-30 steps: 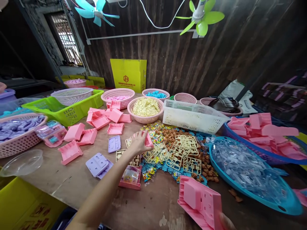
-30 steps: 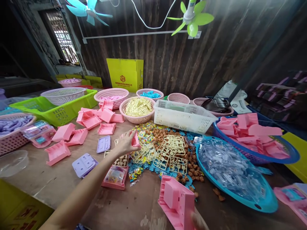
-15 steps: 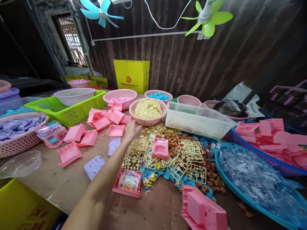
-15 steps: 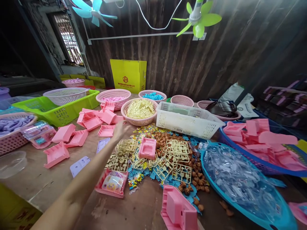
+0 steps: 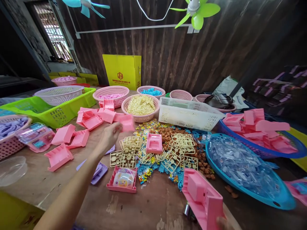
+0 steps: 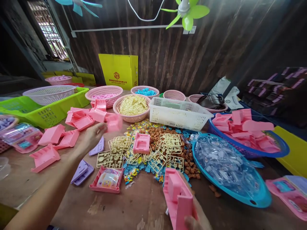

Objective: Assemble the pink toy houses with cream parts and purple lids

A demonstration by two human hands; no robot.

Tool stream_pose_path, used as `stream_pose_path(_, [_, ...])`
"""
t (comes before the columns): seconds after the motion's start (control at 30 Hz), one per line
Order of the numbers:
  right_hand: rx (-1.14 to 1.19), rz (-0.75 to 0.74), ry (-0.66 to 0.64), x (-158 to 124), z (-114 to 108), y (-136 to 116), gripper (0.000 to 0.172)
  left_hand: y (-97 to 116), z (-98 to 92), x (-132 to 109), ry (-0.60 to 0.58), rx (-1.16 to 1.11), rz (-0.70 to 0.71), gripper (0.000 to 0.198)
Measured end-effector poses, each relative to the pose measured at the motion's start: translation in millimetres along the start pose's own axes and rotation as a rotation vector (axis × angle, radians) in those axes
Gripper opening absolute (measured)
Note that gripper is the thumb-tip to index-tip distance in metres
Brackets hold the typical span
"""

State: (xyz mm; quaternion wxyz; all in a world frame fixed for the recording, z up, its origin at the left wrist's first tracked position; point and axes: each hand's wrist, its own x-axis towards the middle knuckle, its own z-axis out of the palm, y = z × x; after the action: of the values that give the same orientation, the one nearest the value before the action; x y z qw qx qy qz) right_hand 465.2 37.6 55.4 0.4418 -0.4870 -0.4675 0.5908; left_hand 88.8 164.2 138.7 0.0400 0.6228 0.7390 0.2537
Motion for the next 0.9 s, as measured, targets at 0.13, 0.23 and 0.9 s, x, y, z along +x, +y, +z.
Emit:
stream_pose_path(0.13, [-0.171, -0.133, -0.048, 3.8, 22.7, -11.9, 0.105, 52.9, -25.3, -78.9, -0.440, -0.287, 0.576, 0.027])
stream_pose_path(0.23, [-0.374, -0.201, -0.169, 1.9, 42.6, -4.4, 0.101, 75.2, -15.1, -118.3, -0.642, -0.293, 0.638, 0.023])
stream_pose_path(0.9, [-0.321, -0.206, -0.487, -9.1, 47.2, 26.2, 0.093, 61.0, 98.6, -159.8, -1.022, -1.265, 0.077, 0.089])
